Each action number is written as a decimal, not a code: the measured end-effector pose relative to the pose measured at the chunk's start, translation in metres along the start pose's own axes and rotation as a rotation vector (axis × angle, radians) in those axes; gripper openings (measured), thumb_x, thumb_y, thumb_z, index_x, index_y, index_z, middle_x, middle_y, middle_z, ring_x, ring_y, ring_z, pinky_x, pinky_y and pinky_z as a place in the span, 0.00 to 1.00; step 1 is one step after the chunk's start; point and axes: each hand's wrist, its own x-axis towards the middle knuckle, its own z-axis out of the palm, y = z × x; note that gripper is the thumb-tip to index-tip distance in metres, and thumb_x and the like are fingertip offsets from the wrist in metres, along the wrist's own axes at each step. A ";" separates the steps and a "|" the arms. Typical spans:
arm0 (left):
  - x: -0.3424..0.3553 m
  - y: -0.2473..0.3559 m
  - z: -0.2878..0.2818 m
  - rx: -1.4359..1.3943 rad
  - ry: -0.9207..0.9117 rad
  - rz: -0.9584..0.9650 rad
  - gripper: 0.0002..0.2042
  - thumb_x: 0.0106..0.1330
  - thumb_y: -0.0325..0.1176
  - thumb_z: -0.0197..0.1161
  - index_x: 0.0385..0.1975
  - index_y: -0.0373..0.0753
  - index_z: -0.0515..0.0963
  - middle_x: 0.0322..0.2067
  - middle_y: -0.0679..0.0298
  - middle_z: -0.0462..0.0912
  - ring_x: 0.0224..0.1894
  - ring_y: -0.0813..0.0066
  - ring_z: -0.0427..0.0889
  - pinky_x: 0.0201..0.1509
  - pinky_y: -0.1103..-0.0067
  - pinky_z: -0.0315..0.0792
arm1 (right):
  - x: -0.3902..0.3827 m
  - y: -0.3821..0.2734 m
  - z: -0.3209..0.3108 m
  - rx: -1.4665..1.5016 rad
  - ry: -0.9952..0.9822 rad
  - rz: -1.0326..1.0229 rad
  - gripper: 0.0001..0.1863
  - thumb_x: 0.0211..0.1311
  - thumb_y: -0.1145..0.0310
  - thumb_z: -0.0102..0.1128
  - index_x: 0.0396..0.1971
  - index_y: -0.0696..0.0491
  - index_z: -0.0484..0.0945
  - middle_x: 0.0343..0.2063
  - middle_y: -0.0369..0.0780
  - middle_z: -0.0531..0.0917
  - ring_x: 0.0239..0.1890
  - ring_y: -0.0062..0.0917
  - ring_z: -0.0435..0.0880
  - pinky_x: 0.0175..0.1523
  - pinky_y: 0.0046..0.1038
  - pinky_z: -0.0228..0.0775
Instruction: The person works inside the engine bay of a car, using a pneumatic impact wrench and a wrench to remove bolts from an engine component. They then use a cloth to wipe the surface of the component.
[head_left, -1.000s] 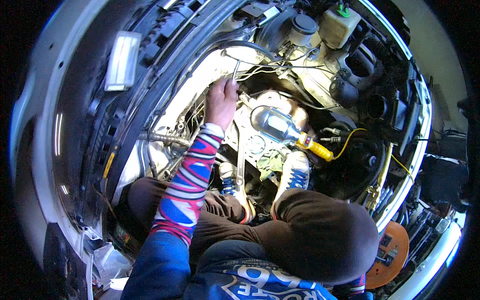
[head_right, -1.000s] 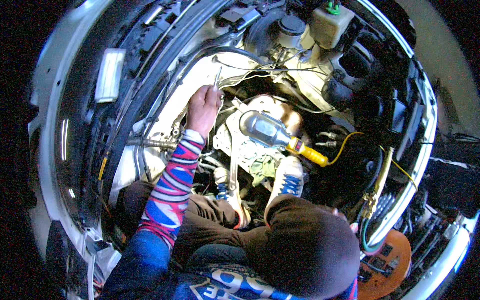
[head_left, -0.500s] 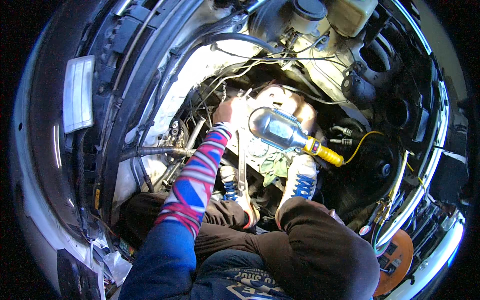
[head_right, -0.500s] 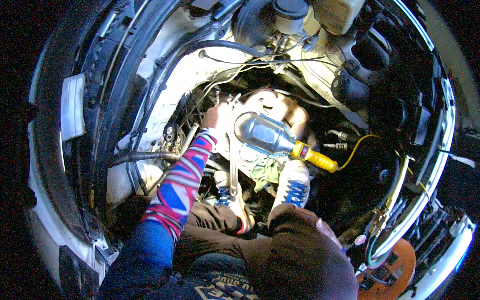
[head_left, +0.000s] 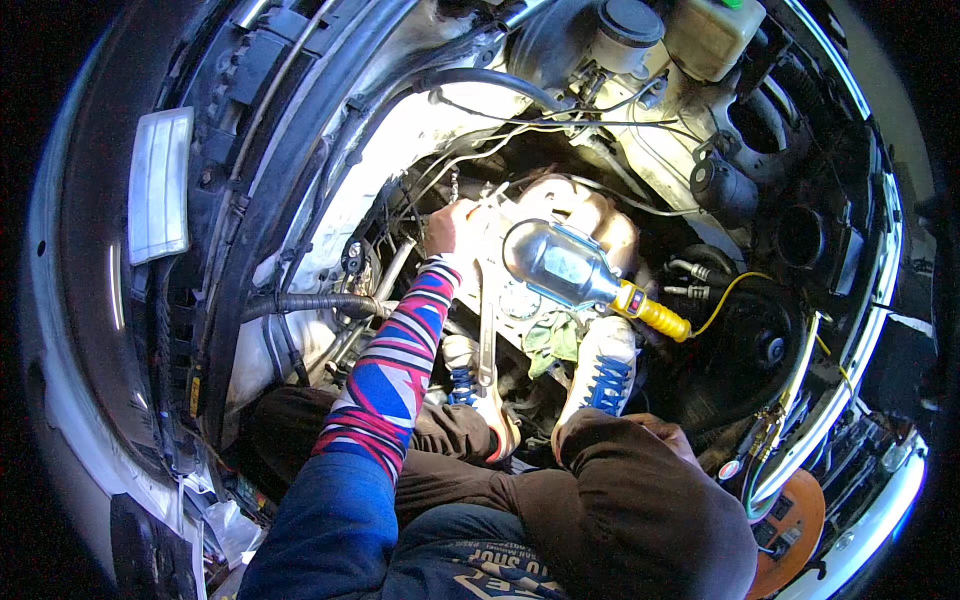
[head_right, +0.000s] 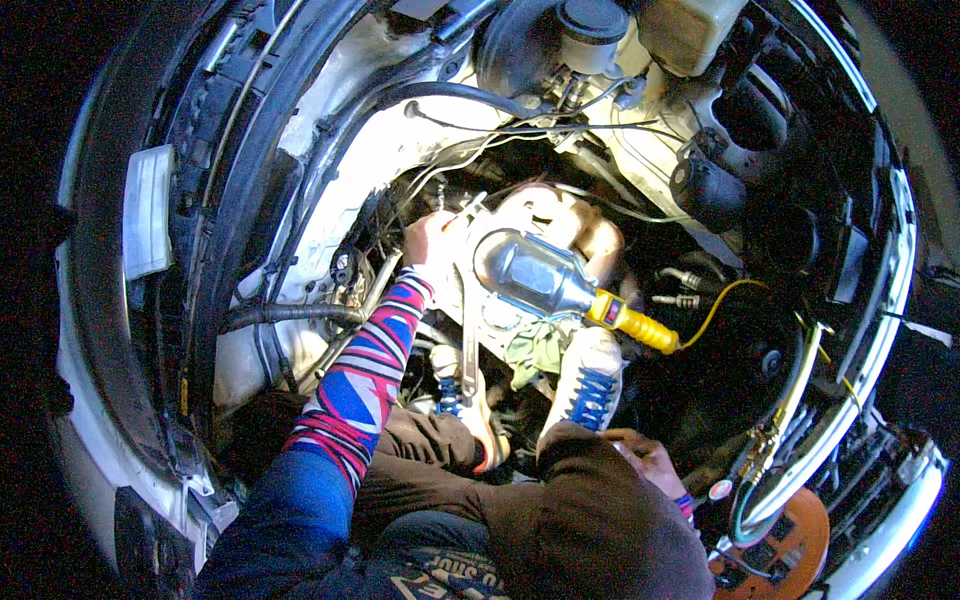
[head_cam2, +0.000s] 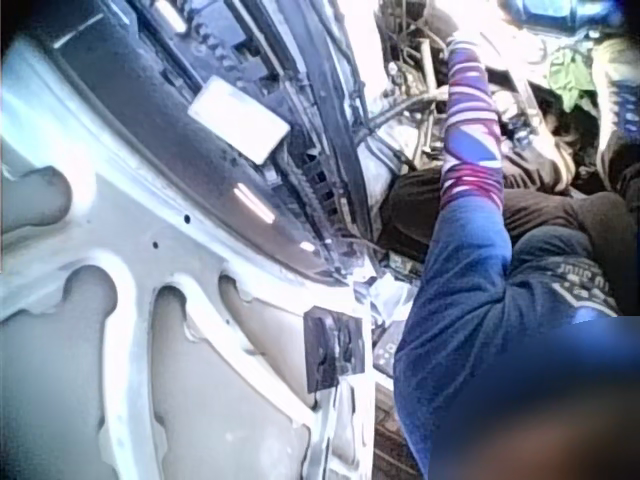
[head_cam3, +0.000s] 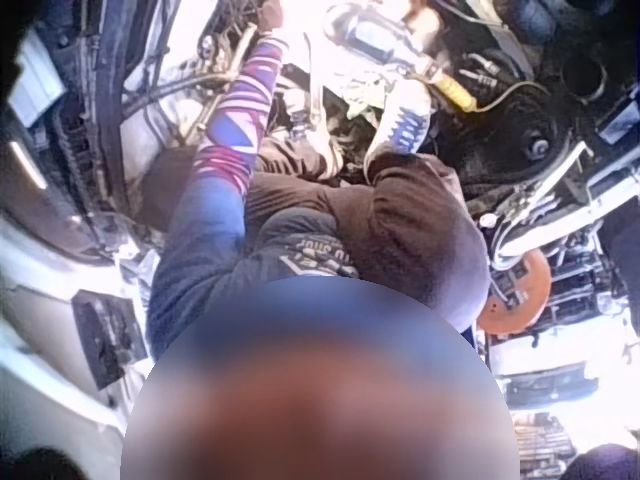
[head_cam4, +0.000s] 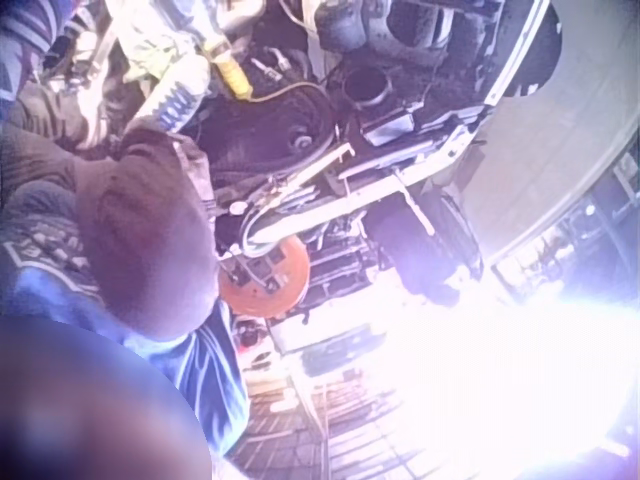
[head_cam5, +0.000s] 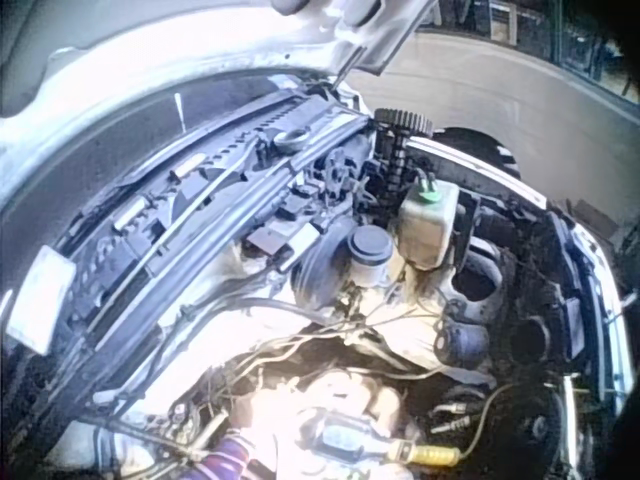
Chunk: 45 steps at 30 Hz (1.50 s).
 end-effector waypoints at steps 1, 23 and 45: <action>0.000 0.004 -0.002 0.016 -0.010 -0.022 0.13 0.64 0.44 0.66 0.29 0.40 0.82 0.29 0.52 0.84 0.33 0.50 0.84 0.36 0.63 0.77 | 0.001 0.001 -0.002 -0.028 -0.026 0.001 0.09 0.67 0.71 0.62 0.40 0.61 0.83 0.49 0.46 0.83 0.53 0.29 0.81 0.61 0.31 0.70; 0.036 -0.041 0.024 0.204 -0.054 0.089 0.19 0.75 0.43 0.51 0.44 0.30 0.78 0.41 0.45 0.84 0.43 0.48 0.81 0.48 0.66 0.75 | -0.088 -0.023 0.000 0.189 -0.071 -0.223 0.40 0.74 0.37 0.36 0.65 0.60 0.69 0.62 0.44 0.76 0.63 0.30 0.74 0.70 0.31 0.60; -0.064 -0.058 -0.205 -0.033 -0.143 0.021 0.06 0.59 0.23 0.69 0.34 0.29 0.83 0.27 0.60 0.84 0.24 0.77 0.78 0.28 0.79 0.72 | -0.162 -0.276 0.088 -0.611 0.149 -1.291 0.20 0.63 0.55 0.66 0.37 0.60 0.83 0.33 0.46 0.86 0.39 0.34 0.86 0.45 0.33 0.77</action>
